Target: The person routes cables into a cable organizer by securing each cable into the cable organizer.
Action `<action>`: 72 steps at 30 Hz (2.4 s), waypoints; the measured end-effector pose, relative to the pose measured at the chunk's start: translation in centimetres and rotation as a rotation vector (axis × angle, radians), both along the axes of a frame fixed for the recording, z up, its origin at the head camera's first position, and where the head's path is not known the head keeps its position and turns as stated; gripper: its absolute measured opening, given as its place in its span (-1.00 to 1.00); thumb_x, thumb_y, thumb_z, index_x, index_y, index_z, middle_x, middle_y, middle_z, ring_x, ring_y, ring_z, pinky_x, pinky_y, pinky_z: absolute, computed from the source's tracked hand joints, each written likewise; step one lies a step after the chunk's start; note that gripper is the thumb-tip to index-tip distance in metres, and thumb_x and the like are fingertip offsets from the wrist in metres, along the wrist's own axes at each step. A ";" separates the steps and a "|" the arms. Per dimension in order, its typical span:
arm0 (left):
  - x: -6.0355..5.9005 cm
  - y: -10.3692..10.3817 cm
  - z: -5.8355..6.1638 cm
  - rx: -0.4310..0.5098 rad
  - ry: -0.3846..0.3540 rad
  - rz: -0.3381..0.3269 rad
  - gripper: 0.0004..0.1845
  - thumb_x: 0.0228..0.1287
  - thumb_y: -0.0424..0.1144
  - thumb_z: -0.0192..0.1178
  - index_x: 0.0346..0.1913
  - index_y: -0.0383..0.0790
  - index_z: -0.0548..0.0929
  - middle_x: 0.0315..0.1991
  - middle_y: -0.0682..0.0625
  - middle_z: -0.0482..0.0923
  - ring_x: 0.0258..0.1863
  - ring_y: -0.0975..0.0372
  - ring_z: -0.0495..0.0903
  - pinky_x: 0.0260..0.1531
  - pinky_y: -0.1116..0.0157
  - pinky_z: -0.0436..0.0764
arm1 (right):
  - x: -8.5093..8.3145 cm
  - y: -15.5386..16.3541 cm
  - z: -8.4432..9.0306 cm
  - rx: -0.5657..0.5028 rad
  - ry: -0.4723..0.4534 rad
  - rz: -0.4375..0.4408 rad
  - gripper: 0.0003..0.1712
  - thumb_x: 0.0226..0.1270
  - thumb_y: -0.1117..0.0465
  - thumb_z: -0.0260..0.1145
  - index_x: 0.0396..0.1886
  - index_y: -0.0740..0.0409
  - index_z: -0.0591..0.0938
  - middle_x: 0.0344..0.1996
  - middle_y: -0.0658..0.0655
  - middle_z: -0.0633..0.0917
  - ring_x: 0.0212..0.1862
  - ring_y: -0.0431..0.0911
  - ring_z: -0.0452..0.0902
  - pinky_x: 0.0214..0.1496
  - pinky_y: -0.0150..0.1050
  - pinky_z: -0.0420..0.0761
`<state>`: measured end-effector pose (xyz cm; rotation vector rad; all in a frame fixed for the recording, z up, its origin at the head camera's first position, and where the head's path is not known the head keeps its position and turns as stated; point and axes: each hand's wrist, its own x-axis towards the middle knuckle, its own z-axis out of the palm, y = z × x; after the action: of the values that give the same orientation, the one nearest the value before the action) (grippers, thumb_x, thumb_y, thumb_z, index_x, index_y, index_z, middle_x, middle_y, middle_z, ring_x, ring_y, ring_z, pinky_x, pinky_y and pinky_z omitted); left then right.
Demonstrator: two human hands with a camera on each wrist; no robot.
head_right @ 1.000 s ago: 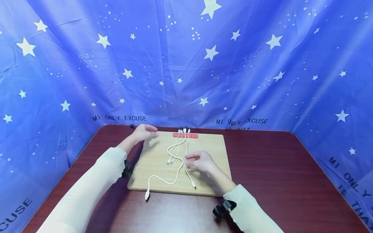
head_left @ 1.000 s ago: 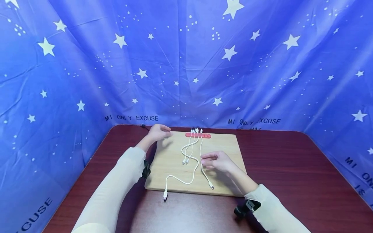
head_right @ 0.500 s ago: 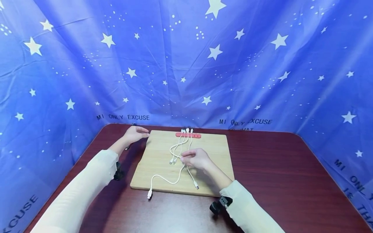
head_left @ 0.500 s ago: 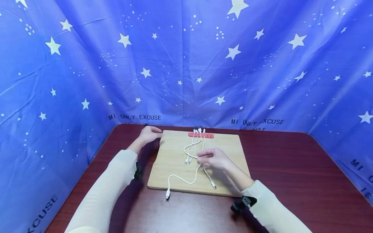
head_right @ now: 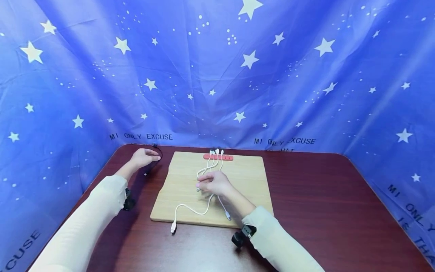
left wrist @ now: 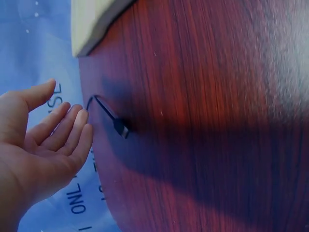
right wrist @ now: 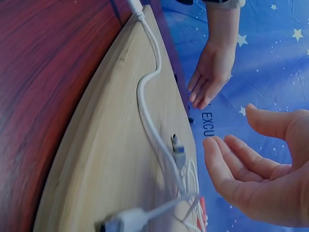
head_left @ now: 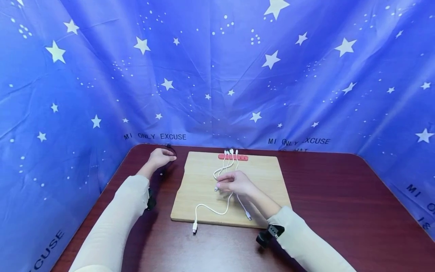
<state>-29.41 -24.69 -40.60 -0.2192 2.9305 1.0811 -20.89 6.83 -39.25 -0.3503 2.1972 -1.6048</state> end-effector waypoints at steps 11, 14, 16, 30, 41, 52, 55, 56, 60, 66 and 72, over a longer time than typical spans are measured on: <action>-1.5 -1.1 -0.2 -0.074 -0.025 0.006 -0.60 0.28 -0.13 0.18 0.02 -0.38 0.63 0.09 -0.31 0.58 0.13 -0.11 0.48 0.22 0.04 0.49 | 0.2 -1.8 0.0 0.015 -0.018 -0.018 -0.58 0.20 0.32 0.36 0.05 0.43 0.59 -0.13 0.37 0.72 -0.16 0.15 0.71 -0.12 -0.04 0.76; -2.2 -1.3 -0.3 -0.094 -0.040 0.006 -0.60 0.29 -0.13 0.16 0.02 -0.39 0.62 0.09 -0.32 0.57 0.13 -0.12 0.47 0.22 0.03 0.48 | 0.1 -2.1 -0.2 0.021 -0.009 -0.019 -0.59 0.20 0.31 0.37 0.03 0.42 0.60 -0.14 0.35 0.73 -0.16 0.14 0.71 -0.14 -0.08 0.77; -2.6 -1.5 -0.3 -0.105 -0.051 0.012 -0.59 0.30 -0.13 0.15 0.03 -0.40 0.62 0.12 -0.34 0.54 0.16 -0.15 0.44 0.25 0.01 0.45 | 0.0 -2.3 -0.3 0.015 -0.009 -0.012 -0.59 0.20 0.31 0.36 0.03 0.42 0.60 -0.14 0.36 0.73 -0.15 0.16 0.71 -0.16 -0.08 0.77; -4.7 -1.1 -0.3 -0.154 -0.023 0.119 -0.61 0.27 -0.15 0.10 -0.11 -0.47 0.65 0.07 -0.39 0.56 0.17 -0.24 0.41 0.30 -0.02 0.41 | -0.2 -4.9 -0.6 0.062 0.012 0.001 -0.61 0.15 0.27 0.42 -0.02 0.33 0.65 -0.19 0.27 0.76 -0.23 0.17 0.73 -0.23 -0.18 0.77; -5.7 -1.3 0.2 -0.078 -0.144 0.285 -0.29 0.29 -0.04 0.08 0.22 -0.67 0.34 0.24 -0.53 0.33 0.24 -0.21 0.37 0.32 0.00 0.44 | -0.4 -6.3 -1.3 0.103 0.027 0.010 -0.66 0.12 0.23 0.45 -0.09 0.25 0.69 -0.22 0.19 0.78 -0.33 -0.12 0.71 -0.32 -0.43 0.68; -6.8 -1.5 0.8 0.001 -0.142 0.326 -0.55 0.20 -0.02 0.24 -0.22 -0.45 0.57 -0.48 -0.13 0.45 -0.18 -0.02 0.52 0.06 0.09 0.61 | -0.6 -6.4 -1.0 0.103 0.020 0.015 -0.65 0.12 0.23 0.45 -0.09 0.27 0.69 -0.23 0.19 0.79 -0.33 -0.21 0.68 -0.36 -0.54 0.60; -7.2 -1.6 0.8 0.018 -0.156 0.337 -0.60 0.17 -0.09 0.26 -0.23 -0.44 0.56 -0.55 -0.07 0.42 -0.31 0.06 0.52 -0.19 0.18 0.64 | -0.9 -6.3 -1.0 0.113 0.018 0.015 -0.65 0.12 0.22 0.45 -0.09 0.26 0.69 -0.23 0.17 0.79 -0.31 -0.22 0.67 -0.33 -0.54 0.61; -7.3 -1.6 0.8 0.012 -0.160 0.337 -0.62 0.16 -0.11 0.25 -0.22 -0.44 0.55 -0.57 -0.04 0.40 -0.37 0.10 0.51 -0.29 0.24 0.64 | -0.9 -6.3 -1.1 0.114 0.014 0.012 -0.65 0.12 0.22 0.45 -0.09 0.25 0.69 -0.23 0.17 0.79 -0.31 -0.23 0.67 -0.32 -0.54 0.61; -8.0 -1.6 0.8 0.006 -0.184 0.328 -0.67 0.10 -0.20 0.18 -0.23 -0.45 0.53 -0.74 0.06 0.36 -0.63 0.26 0.44 -0.64 0.44 0.48 | -1.4 -6.1 -1.3 0.124 0.003 -0.001 -0.66 0.12 0.20 0.46 -0.09 0.22 0.70 -0.24 0.14 0.79 -0.31 -0.25 0.66 -0.30 -0.52 0.62; -9.1 -2.0 0.4 0.116 -0.244 0.300 -0.62 0.09 -0.29 0.10 -0.11 -0.56 0.50 -0.89 0.19 0.36 -0.79 0.39 0.46 -0.64 0.49 0.59 | -1.8 -5.9 -1.3 0.132 0.009 -0.004 -0.65 0.12 0.19 0.46 -0.09 0.22 0.70 -0.25 0.13 0.79 -0.33 -0.23 0.66 -0.31 -0.52 0.62; -9.0 -1.6 0.8 0.310 -0.300 0.294 -0.23 0.11 -0.39 0.10 0.32 -0.67 0.03 -0.76 0.12 0.45 -0.73 0.40 0.52 -0.32 0.41 0.75 | -2.4 -6.0 -0.6 0.095 0.004 -0.020 -0.65 0.15 0.23 0.44 -0.07 0.26 0.68 -0.23 0.21 0.77 -0.23 0.12 0.73 -0.24 -0.31 0.74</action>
<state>-38.40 -26.34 -39.76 -0.7493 2.4777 1.3784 -23.33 0.83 -39.88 -0.3048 2.2774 -1.5048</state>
